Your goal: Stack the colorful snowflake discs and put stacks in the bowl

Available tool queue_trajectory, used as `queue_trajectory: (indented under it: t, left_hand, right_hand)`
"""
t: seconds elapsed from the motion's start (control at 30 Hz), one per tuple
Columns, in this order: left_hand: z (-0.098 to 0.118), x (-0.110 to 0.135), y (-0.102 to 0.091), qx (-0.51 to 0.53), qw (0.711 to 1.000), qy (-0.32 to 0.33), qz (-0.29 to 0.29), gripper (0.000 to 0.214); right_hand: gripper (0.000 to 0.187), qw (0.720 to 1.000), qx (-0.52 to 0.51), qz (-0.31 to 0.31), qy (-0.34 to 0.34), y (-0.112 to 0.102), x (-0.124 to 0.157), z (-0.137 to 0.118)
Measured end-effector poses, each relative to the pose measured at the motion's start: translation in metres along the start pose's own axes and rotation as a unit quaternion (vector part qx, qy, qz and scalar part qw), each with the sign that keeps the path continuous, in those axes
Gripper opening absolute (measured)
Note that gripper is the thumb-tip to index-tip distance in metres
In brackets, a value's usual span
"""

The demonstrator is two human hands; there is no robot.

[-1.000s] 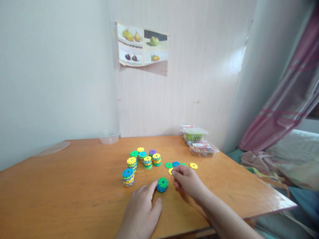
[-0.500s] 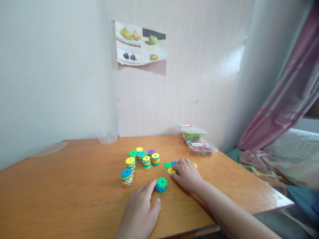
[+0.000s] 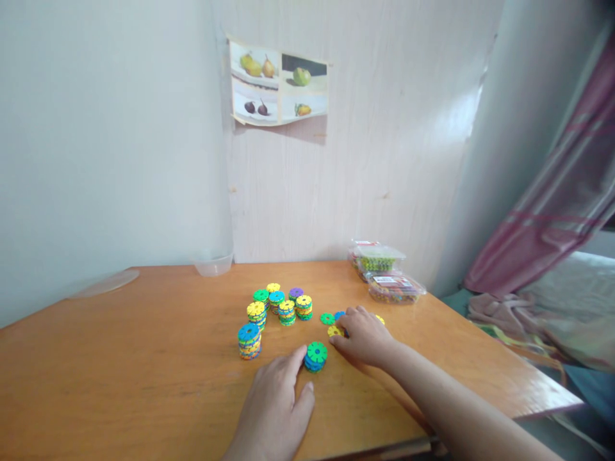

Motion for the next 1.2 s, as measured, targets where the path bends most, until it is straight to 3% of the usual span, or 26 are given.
queue_trajectory:
  t: [0.33, 0.47, 0.77, 1.0, 1.1, 1.2]
  left_hand:
    - [0.001, -0.001, -0.001, 0.010, 1.000, 0.002, -0.005, 0.050]
    - [0.001, -0.001, -0.001, 0.015, 1.000, -0.003, -0.005, 0.050]
    - [0.001, -0.001, -0.001, 0.009, 1.000, -0.009, -0.003, 0.051]
    - [-0.003, -0.001, 0.001, 0.013, 1.000, 0.004, 0.003, 0.050]
    - [-0.002, -0.001, 0.001, 0.012, 1.000, 0.003, 0.001, 0.049]
    - [-0.001, -0.002, -0.001, 0.012, 1.000, 0.002, 0.001, 0.049]
  right_hand:
    - [0.024, 0.994, -0.093, -0.039, 0.030, -0.002, -0.016, 0.006]
    - [0.028, 0.995, -0.085, -0.032, 0.044, -0.001, -0.015, 0.004]
    - [0.026, 0.985, -0.137, -0.082, 0.061, -0.003, -0.023, 0.010]
    - [0.024, 0.985, -0.161, -0.037, 0.046, 0.006, -0.027, 0.009]
    - [0.014, 0.969, -0.246, 0.001, 0.024, 0.007, -0.022, 0.007]
    - [0.010, 0.910, -0.413, 0.006, 0.024, 0.007, -0.011, 0.002]
Point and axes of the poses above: each hand's wrist, its own x-axis away from the middle knuckle, its own y-axis out of the palm, z = x × y, the point moved 1 cm from there along -x, towards the middle knuckle, and after that the axes turned 15 degrees about -z, right-handed, at the moved point
